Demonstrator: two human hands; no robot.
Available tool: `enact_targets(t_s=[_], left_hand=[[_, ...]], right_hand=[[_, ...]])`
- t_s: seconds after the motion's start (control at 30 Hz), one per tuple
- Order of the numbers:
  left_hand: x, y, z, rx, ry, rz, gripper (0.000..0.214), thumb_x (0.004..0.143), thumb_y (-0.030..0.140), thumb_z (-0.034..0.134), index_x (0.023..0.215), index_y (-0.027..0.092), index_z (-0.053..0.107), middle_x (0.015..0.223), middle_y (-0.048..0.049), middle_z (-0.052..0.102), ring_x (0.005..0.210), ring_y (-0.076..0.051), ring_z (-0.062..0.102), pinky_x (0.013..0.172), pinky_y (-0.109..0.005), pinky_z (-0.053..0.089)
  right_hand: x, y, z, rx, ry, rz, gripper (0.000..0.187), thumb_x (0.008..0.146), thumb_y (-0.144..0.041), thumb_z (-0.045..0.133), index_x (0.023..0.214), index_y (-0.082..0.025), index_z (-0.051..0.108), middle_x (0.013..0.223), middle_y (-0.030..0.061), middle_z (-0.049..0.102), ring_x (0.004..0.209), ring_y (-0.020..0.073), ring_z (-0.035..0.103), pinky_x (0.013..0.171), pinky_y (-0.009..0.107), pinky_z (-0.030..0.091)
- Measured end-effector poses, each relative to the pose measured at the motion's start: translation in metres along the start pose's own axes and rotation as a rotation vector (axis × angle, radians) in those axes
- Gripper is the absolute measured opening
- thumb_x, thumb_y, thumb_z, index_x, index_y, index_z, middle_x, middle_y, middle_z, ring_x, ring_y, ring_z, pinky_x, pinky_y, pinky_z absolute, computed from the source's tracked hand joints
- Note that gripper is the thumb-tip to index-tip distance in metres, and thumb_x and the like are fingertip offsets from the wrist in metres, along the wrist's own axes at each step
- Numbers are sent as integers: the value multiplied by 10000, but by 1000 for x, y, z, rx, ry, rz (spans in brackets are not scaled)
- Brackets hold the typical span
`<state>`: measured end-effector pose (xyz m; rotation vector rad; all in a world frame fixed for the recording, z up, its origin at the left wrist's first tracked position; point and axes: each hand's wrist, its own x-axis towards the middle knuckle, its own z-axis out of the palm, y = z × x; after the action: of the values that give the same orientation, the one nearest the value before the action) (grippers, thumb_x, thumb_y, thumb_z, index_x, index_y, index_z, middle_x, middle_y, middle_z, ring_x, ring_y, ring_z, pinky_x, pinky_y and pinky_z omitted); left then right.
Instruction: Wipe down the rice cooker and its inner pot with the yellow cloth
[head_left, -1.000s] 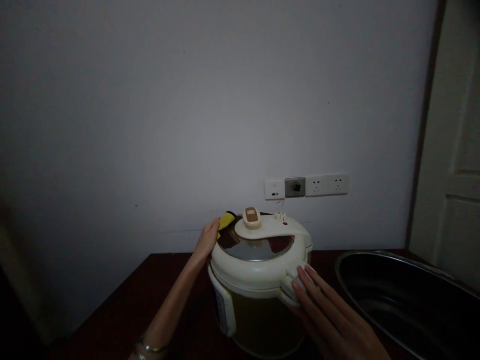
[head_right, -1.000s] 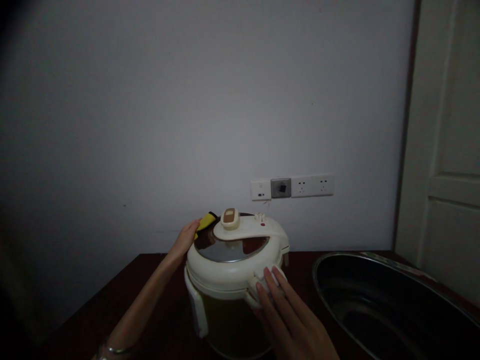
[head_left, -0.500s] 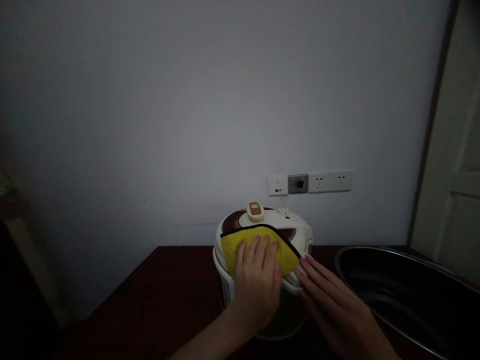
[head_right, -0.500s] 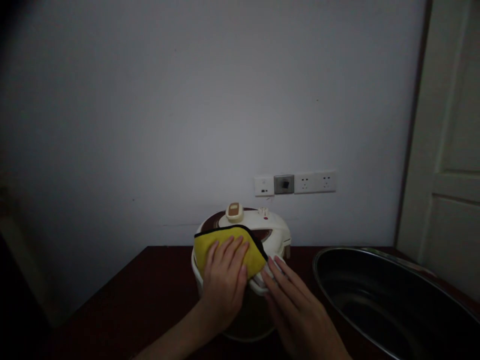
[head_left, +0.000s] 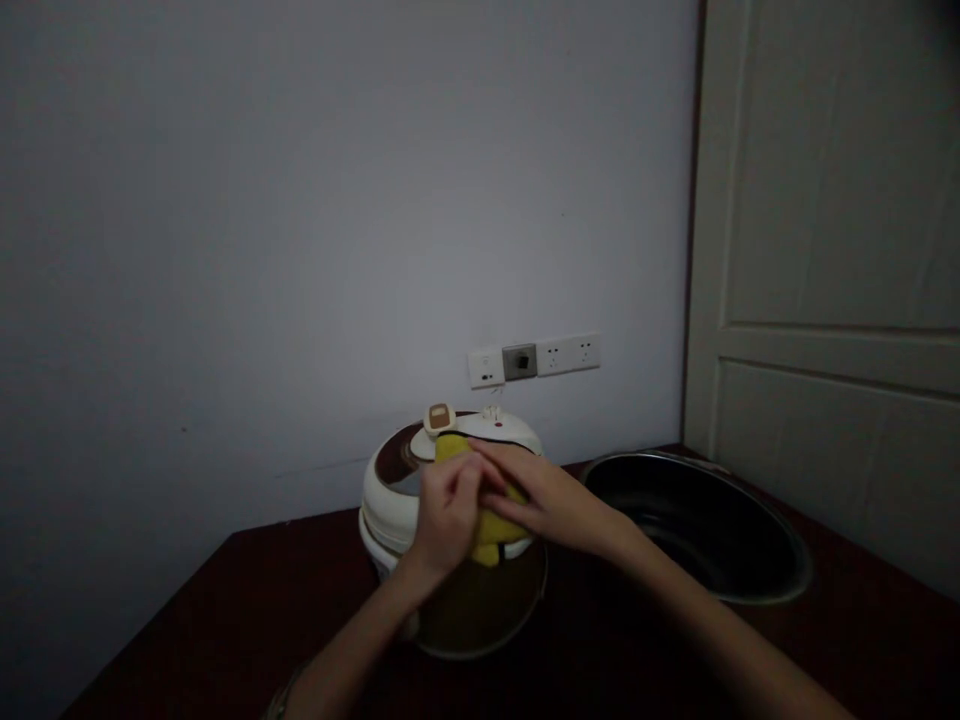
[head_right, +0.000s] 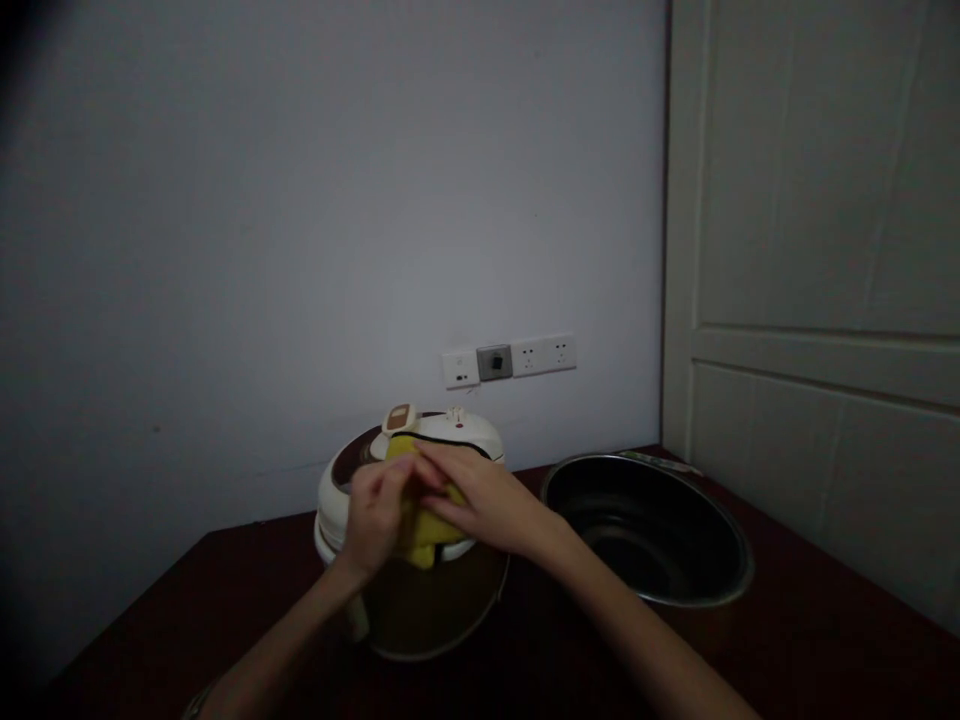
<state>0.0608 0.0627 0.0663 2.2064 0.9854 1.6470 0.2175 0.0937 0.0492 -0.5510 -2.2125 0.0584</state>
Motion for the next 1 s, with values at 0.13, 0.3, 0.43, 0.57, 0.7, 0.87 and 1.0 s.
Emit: enact_targets(t_s=[0.13, 0.3, 0.43, 0.57, 0.7, 0.87, 1.0], left_hand=[[17, -5, -36, -38, 398, 85, 407, 882, 315, 369, 550, 184, 566, 555, -9, 579, 575, -137, 561, 573, -252, 455], [55, -28, -77, 101, 516, 28, 287, 799, 324, 440, 633, 168, 615, 658, -13, 630, 675, -143, 586, 665, -257, 490], [59, -60, -94, 146, 350, -182, 198, 694, 336, 544, 726, 175, 656, 770, -35, 681, 799, -184, 618, 784, -312, 481], [45, -88, -90, 68, 183, -357, 241, 630, 263, 587, 837, 164, 660, 878, -69, 698, 849, -209, 636, 840, -356, 476], [30, -103, -79, 8, 127, -398, 301, 659, 186, 521, 939, 160, 629, 933, -75, 687, 896, -206, 633, 874, -356, 463], [18, -109, -75, 51, 233, -344, 313, 693, 140, 482, 983, 172, 597, 933, -58, 672, 915, -189, 620, 892, -332, 447], [11, -108, -76, 77, 314, -316, 266, 735, 168, 460, 971, 175, 582, 898, -56, 661, 871, -188, 615, 841, -323, 454]], right_hand=[[12, -1, -2, -140, -171, -64, 508, 836, -488, 572, 1294, -272, 526, 1303, 89, 544, 1182, 225, 501, 1000, 406, 410], [5, -2, 3, -141, -88, -49, 298, 906, -354, 515, 1127, -211, 653, 1135, 99, 618, 1052, 188, 557, 903, 357, 462], [13, 5, -6, -20, 22, -21, 237, 918, -286, 492, 1030, -176, 669, 971, 74, 670, 912, 168, 601, 810, 316, 484], [55, 26, -20, -8, 198, 157, 211, 907, -280, 503, 961, -145, 656, 925, 75, 685, 831, 166, 618, 768, 286, 467], [108, 47, -5, -168, 124, 225, 185, 870, -236, 532, 935, -99, 639, 1002, 132, 665, 929, 204, 597, 831, 296, 428], [152, 46, 34, -68, -285, 369, 470, 898, -409, 451, 1234, -91, 531, 1099, 157, 652, 936, 218, 613, 796, 294, 441], [164, 38, 42, -30, -442, 360, 432, 852, -444, 504, 1067, -110, 672, 1002, 115, 690, 866, 232, 621, 737, 286, 439]])
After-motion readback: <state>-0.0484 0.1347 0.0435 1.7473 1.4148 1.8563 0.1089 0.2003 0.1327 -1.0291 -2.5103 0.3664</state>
